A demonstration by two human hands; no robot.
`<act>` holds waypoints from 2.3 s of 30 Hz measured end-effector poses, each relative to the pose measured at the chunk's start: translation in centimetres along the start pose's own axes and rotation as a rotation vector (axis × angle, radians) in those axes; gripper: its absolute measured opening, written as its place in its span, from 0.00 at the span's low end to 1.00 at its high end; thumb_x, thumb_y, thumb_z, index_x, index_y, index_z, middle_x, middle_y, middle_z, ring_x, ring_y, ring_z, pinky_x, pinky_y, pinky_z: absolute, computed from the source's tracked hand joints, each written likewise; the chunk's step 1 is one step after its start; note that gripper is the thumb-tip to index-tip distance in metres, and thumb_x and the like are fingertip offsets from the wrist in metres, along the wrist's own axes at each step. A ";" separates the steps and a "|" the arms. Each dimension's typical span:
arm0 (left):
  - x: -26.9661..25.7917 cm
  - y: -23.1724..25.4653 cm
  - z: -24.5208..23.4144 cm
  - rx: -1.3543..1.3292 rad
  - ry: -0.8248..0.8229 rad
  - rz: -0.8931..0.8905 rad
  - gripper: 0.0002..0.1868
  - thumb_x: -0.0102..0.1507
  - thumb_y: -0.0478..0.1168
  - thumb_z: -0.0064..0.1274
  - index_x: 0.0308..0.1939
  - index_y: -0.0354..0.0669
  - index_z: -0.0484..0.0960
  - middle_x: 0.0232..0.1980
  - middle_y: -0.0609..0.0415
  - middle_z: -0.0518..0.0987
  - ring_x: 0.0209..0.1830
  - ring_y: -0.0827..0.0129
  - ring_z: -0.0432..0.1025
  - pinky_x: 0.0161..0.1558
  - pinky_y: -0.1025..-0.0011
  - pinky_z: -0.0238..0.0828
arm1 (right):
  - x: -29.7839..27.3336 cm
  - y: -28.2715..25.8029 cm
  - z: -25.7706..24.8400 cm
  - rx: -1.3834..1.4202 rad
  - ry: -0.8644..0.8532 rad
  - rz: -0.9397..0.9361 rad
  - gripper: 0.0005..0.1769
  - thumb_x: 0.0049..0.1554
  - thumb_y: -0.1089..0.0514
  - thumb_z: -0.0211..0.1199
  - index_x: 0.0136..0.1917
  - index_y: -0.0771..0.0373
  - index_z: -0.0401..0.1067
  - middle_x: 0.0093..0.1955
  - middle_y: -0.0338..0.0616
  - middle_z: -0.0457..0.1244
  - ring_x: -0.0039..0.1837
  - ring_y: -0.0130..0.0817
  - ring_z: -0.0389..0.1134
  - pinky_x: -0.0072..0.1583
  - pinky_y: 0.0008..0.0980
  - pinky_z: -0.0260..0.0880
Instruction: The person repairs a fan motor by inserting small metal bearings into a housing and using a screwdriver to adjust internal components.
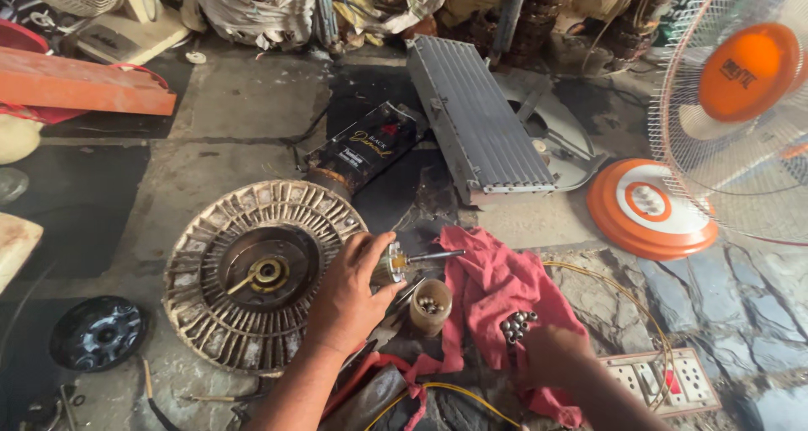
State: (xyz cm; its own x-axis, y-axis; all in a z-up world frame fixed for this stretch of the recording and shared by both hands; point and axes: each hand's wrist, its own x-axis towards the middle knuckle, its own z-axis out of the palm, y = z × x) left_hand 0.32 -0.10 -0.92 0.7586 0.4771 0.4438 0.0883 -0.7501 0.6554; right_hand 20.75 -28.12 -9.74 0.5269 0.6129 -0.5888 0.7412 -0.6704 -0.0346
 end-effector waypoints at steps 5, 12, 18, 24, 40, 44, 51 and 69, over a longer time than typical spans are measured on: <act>0.2 0.2 -0.3 0.017 -0.060 -0.072 0.37 0.51 0.41 0.70 0.63 0.47 0.72 0.59 0.48 0.73 0.58 0.50 0.71 0.56 0.57 0.71 | 0.9 0.9 1.8 0.035 0.015 0.173 0.17 0.59 0.41 0.57 0.46 0.53 0.76 0.42 0.45 0.72 0.49 0.44 0.76 0.52 0.45 0.77; 0.1 -0.2 -0.4 0.028 -0.034 -0.051 0.37 0.51 0.41 0.70 0.64 0.47 0.72 0.60 0.45 0.73 0.58 0.49 0.71 0.57 0.57 0.70 | 0.3 3.4 0.2 0.066 0.060 0.223 0.24 0.48 0.44 0.73 0.57 0.46 0.73 0.50 0.44 0.71 0.56 0.45 0.73 0.56 0.45 0.74; -0.2 -0.5 -0.4 0.005 -0.019 -0.012 0.37 0.51 0.40 0.69 0.63 0.46 0.72 0.58 0.45 0.74 0.58 0.48 0.71 0.58 0.57 0.70 | -0.3 0.3 0.4 0.209 0.211 -0.102 0.19 0.44 0.54 0.72 0.49 0.54 0.72 0.43 0.43 0.71 0.50 0.43 0.75 0.52 0.42 0.75; -0.2 -0.7 -0.6 -0.009 -0.015 0.000 0.37 0.52 0.40 0.69 0.63 0.44 0.73 0.58 0.44 0.73 0.58 0.48 0.71 0.57 0.57 0.70 | 0.5 -1.4 1.2 0.275 0.228 0.072 0.16 0.45 0.51 0.73 0.46 0.55 0.75 0.43 0.44 0.72 0.50 0.44 0.75 0.53 0.42 0.75; -0.1 -0.2 -1.0 0.002 -0.056 -0.065 0.37 0.52 0.41 0.69 0.64 0.47 0.72 0.57 0.49 0.73 0.57 0.51 0.71 0.57 0.58 0.70 | 1.4 -1.1 -0.2 0.300 0.222 0.438 0.25 0.50 0.38 0.69 0.51 0.58 0.75 0.48 0.53 0.71 0.58 0.49 0.73 0.60 0.46 0.73; -0.1 -0.4 -0.7 0.002 -0.013 -0.020 0.37 0.52 0.41 0.69 0.64 0.46 0.72 0.58 0.48 0.73 0.57 0.51 0.71 0.56 0.58 0.70 | 1.6 1.2 0.4 0.541 0.081 0.394 0.27 0.58 0.36 0.51 0.45 0.55 0.81 0.43 0.55 0.75 0.55 0.46 0.74 0.60 0.47 0.74; -0.1 -0.2 -0.9 -0.027 -0.040 -0.059 0.36 0.52 0.40 0.69 0.63 0.46 0.73 0.56 0.49 0.74 0.56 0.51 0.72 0.56 0.59 0.70 | -1.8 -3.2 -5.8 0.352 0.323 0.425 0.25 0.57 0.34 0.60 0.50 0.55 0.80 0.45 0.53 0.72 0.52 0.49 0.75 0.56 0.46 0.73; -0.1 -0.5 -0.1 -0.018 0.000 0.008 0.37 0.52 0.40 0.69 0.64 0.44 0.72 0.58 0.46 0.74 0.57 0.49 0.71 0.56 0.57 0.70 | -2.8 5.2 2.0 0.247 0.147 -0.137 0.25 0.46 0.50 0.74 0.58 0.45 0.79 0.48 0.43 0.72 0.50 0.38 0.75 0.52 0.39 0.75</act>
State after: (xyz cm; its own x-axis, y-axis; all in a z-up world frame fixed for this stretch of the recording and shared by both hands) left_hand 0.12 0.28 -1.27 0.7592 0.4712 0.4489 0.0707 -0.7454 0.6629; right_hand 22.30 -34.14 -9.85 0.4975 0.7461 -0.4425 0.6951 -0.6480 -0.3113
